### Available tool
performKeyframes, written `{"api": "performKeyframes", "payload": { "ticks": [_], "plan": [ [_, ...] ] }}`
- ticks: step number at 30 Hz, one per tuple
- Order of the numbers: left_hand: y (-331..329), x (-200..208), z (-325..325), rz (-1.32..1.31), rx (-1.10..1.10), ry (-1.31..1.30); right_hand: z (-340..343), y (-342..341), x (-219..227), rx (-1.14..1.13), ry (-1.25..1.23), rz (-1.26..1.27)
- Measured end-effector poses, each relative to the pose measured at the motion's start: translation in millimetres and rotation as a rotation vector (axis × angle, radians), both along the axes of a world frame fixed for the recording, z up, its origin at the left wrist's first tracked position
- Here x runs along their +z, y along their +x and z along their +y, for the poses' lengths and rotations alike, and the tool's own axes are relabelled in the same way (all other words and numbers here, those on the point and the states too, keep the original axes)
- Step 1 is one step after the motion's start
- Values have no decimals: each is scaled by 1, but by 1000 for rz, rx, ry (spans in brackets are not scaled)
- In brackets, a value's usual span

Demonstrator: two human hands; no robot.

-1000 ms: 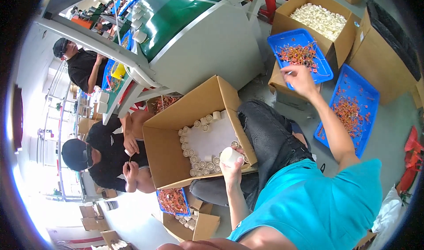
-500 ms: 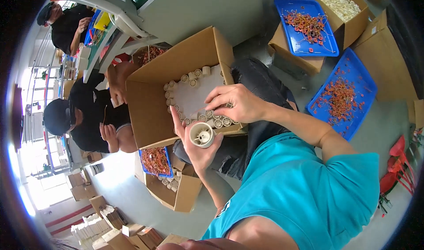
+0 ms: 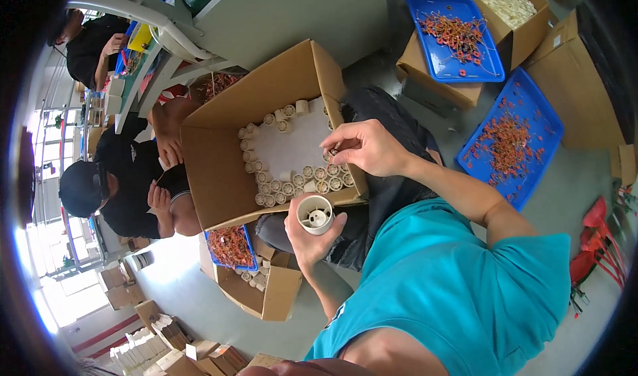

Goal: The person assembles small electronic components by hand, placing metal inserts into plastic housings.

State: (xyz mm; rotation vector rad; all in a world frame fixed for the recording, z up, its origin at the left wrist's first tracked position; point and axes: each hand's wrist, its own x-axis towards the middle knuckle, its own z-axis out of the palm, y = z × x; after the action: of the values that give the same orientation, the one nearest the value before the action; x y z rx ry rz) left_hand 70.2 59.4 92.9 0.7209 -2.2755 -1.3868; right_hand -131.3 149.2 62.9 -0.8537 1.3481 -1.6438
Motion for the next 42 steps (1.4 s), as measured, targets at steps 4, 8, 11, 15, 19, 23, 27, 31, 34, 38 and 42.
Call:
{"api": "performKeyframes", "payload": {
  "ticks": [4,8,11,15,19,23,27,31,34,38,42],
  "plan": [
    [8,-4,-7,-39,-89,205,-1,-2,1,0,-98,282],
    [-10,-22,-7,105,66,-67,-6,-4,1,-170,-109,466],
    [-15,-47,-11,150,227,-276,-3,-13,26,-243,-118,447],
    [-17,-55,-6,210,321,-343,3,-7,56,-156,-250,516],
    [-20,-54,-6,307,402,-324,3,11,53,-127,-270,525],
    [-20,-53,-7,301,391,-393,0,19,42,-136,-268,498],
    [-20,-49,-8,283,364,-475,-3,21,40,-139,-264,516],
    [-21,-49,-7,294,376,-480,-5,22,39,-152,-243,522],
    [-21,-51,-7,318,377,-485,-4,23,37,-165,-218,576],
    [-22,-46,-7,293,379,-502,-3,32,37,-215,-168,581],
    [-24,-45,-7,266,375,-501,-7,38,28,-142,-213,737]
  ]
}}
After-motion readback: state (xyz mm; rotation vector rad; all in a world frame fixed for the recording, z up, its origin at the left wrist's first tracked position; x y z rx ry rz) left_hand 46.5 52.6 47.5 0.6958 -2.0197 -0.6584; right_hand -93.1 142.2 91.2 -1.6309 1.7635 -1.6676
